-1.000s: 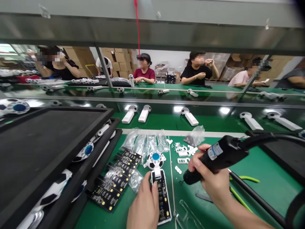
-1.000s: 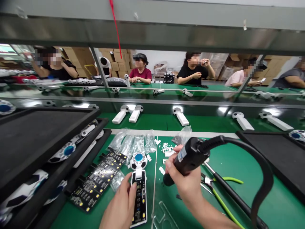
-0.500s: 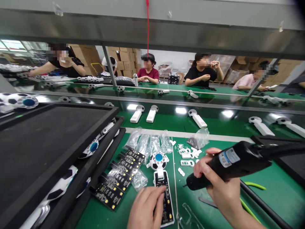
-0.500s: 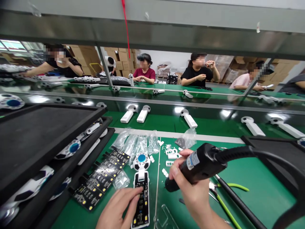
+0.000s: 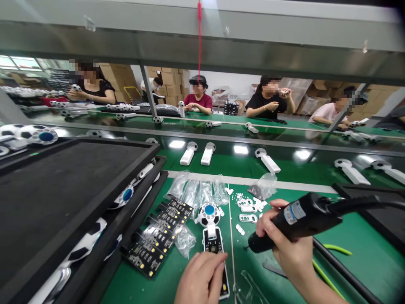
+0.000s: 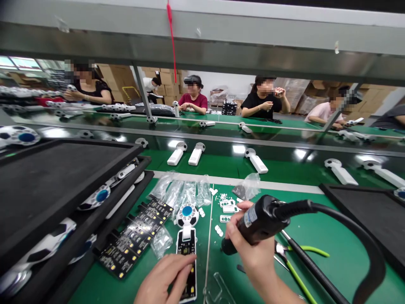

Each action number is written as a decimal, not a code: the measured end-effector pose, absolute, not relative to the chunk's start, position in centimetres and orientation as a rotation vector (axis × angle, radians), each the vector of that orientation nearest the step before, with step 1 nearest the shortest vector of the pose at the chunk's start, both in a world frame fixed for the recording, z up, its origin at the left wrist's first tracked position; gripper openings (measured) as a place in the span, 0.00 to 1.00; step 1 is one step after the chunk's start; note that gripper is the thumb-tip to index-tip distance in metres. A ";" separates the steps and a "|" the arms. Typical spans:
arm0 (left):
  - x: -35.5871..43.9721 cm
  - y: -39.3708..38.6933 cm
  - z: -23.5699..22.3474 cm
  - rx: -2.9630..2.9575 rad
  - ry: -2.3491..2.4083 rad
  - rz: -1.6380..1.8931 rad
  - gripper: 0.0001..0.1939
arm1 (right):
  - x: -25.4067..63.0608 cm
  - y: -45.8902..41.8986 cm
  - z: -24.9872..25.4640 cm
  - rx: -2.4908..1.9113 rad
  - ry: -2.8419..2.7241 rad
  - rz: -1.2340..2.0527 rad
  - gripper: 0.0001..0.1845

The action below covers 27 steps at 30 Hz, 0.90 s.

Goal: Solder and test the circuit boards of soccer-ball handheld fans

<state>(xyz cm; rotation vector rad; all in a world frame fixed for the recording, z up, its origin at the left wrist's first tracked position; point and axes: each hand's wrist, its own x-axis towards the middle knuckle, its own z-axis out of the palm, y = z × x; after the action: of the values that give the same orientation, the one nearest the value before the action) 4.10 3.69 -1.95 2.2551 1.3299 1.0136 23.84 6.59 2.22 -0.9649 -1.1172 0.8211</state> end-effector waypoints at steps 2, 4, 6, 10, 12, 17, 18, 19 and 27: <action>3.9 3.7 -2.1 2.241 1.338 1.001 0.10 | 23.8 6.6 2.1 -0.968 -1.114 0.824 0.18; 3.9 3.6 -2.3 2.219 1.335 0.985 0.10 | 23.8 6.5 2.2 -0.962 -1.108 0.827 0.18; 3.9 3.6 -2.4 2.178 1.333 0.962 0.10 | 23.7 6.3 2.6 -0.948 -1.103 0.830 0.19; 4.2 3.6 -2.1 2.071 1.314 0.900 0.12 | 23.6 5.9 3.7 -0.887 -1.062 0.813 0.18; 4.6 3.8 -1.7 2.042 1.306 0.877 0.12 | 23.5 5.7 4.4 -0.856 -1.036 0.808 0.17; 6.4 4.4 -0.7 1.924 1.338 0.709 0.15 | 23.1 4.8 6.6 -0.777 -1.008 0.827 0.16; 6.9 4.5 -0.6 1.869 1.341 0.681 0.15 | 22.9 4.6 7.1 -0.767 -1.001 0.831 0.16; 7.4 4.6 -0.5 1.808 1.333 0.665 0.17 | 22.7 4.3 7.7 -0.762 -0.995 0.845 0.16; 7.3 4.5 -0.1 1.443 1.264 0.651 0.15 | 23.2 3.8 8.3 -0.760 -1.008 0.847 0.15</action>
<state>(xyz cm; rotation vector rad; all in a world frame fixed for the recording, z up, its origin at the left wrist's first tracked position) 7.26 4.48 -0.11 1.4427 1.2641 0.6507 23.23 3.77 8.29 -0.7597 -1.0079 0.8472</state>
